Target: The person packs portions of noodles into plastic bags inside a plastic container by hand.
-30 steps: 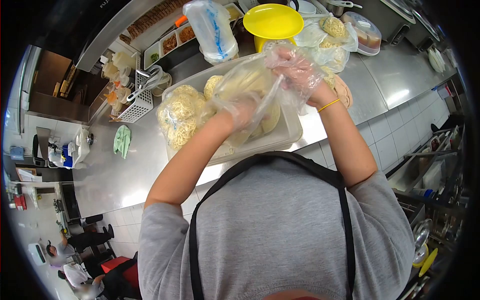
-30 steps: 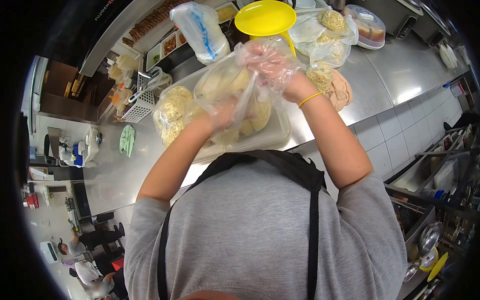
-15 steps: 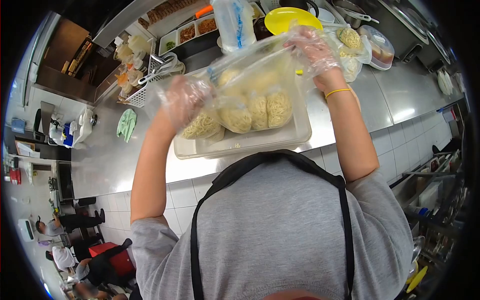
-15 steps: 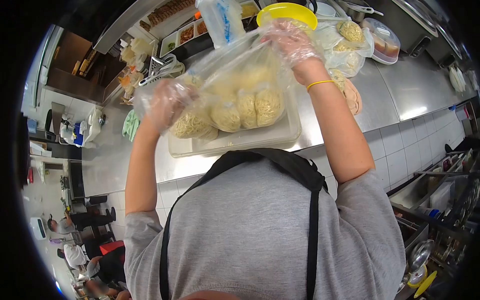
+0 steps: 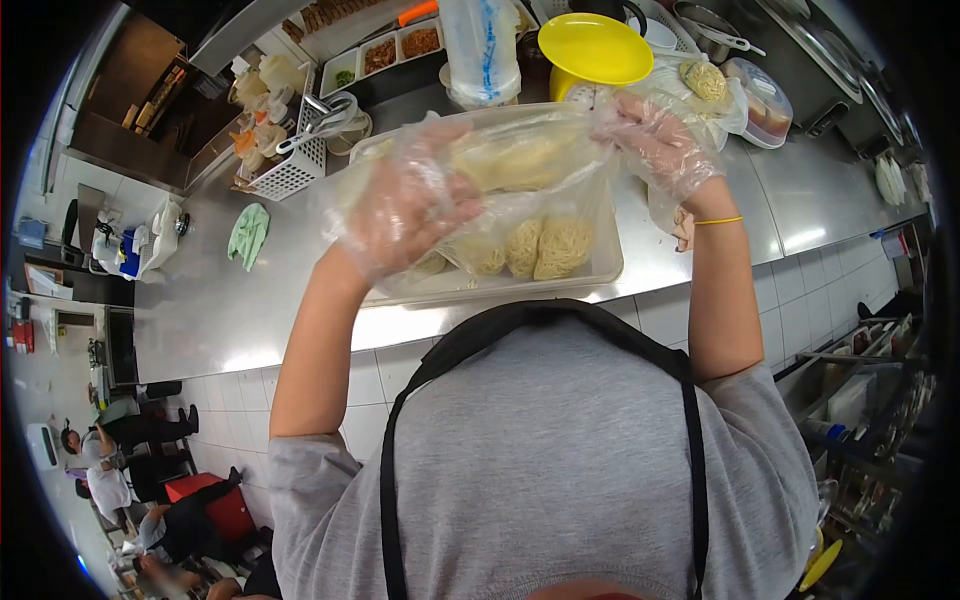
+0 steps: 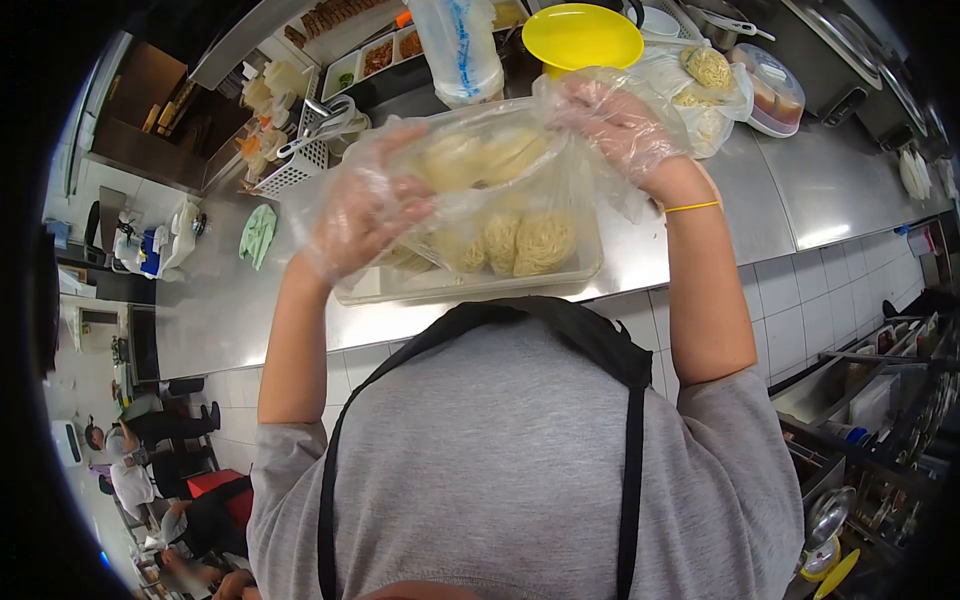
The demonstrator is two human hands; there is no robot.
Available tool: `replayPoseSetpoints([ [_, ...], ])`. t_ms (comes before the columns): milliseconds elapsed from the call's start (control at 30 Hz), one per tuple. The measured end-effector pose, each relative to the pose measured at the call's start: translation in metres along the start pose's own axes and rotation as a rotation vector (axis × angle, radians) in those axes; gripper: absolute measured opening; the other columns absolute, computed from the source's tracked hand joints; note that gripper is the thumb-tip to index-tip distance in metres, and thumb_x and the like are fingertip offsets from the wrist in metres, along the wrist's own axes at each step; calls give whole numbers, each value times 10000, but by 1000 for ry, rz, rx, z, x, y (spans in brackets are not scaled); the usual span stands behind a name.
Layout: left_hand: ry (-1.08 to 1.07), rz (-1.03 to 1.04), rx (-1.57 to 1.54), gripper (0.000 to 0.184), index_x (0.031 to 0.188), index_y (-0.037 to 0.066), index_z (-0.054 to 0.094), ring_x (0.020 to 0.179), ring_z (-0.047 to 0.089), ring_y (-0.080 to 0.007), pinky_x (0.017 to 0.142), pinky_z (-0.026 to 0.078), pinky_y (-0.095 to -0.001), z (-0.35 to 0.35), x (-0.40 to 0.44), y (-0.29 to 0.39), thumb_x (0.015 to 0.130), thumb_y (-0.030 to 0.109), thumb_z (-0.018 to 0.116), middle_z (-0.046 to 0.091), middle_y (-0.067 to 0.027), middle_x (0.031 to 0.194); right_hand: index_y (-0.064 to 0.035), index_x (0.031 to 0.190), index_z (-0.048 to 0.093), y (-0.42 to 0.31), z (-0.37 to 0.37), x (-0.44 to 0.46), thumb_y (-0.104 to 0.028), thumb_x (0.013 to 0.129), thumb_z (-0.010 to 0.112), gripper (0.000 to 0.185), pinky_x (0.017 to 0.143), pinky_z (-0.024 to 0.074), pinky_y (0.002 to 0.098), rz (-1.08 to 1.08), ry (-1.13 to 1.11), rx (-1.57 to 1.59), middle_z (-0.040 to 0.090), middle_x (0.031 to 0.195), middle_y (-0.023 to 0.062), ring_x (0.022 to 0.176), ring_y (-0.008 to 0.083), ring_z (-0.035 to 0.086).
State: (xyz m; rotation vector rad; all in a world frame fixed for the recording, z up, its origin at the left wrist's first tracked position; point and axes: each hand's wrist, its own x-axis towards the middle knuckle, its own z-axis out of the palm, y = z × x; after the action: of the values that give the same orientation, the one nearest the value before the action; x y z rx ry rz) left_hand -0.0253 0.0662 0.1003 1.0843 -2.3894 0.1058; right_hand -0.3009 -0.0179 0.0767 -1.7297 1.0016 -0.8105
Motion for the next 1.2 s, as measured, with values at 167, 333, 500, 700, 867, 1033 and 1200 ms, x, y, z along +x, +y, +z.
replayPoseSetpoints([
  [167, -116, -183, -73, 194, 960, 71, 616, 827, 553, -239, 738, 451, -334, 38, 4, -26, 793, 157, 570, 588, -73, 996, -71, 1077, 539, -15, 1, -4, -313, 805, 579, 366, 865, 385, 288, -187, -116, -128, 586, 964, 43, 951, 154, 511],
  [333, 64, -588, -610, 215, 988, 60, 593, 738, 552, -118, 616, 450, -248, 39, 24, -47, 793, 28, 508, 609, -48, 924, -93, 1109, 511, 7, 12, -5, -254, 807, 580, 349, 877, 398, 293, -364, -56, -94, 572, 1015, 37, 1003, 168, 507],
  [500, 84, -830, -689, 175, 879, 13, 592, 760, 562, -123, 701, 457, -251, 23, 39, -25, 753, -76, 509, 626, -84, 899, -133, 1043, 550, 19, 44, -12, -155, 793, 590, 254, 859, 425, 311, -159, -86, -727, 546, 1047, 25, 1024, 196, 491],
  [700, 380, -413, -770, 222, 900, 15, 607, 748, 561, -122, 676, 458, -226, -13, 44, -25, 725, -88, 516, 630, -82, 902, -79, 858, 597, 9, 10, 14, -261, 836, 539, 193, 676, 439, 304, -620, 139, -59, 601, 757, 80, 726, 226, 568],
  [867, 453, -518, -734, 237, 928, 27, 610, 732, 504, -29, 490, 343, -148, -55, 60, -17, 706, 19, 528, 613, -50, 926, -42, 958, 581, -49, -10, -2, -147, 856, 546, 150, 652, 411, 189, -455, 276, -374, 557, 808, -23, 719, 46, 474],
  [1033, 508, -477, -681, 239, 932, -4, 602, 662, 468, -28, 470, 316, -154, -65, 65, -26, 707, 34, 533, 610, -66, 926, -35, 930, 587, -56, -19, 8, -88, 804, 575, 137, 649, 427, 221, -508, 283, -262, 576, 814, 19, 727, 102, 516],
  [1200, 483, -511, -659, 216, 922, 10, 608, 598, 438, -11, 456, 300, -152, -68, 60, -33, 716, 49, 558, 616, -65, 931, -44, 960, 594, -46, -16, 6, -144, 849, 561, 153, 623, 405, 180, -443, 263, -64, 564, 833, -32, 715, 37, 477],
])
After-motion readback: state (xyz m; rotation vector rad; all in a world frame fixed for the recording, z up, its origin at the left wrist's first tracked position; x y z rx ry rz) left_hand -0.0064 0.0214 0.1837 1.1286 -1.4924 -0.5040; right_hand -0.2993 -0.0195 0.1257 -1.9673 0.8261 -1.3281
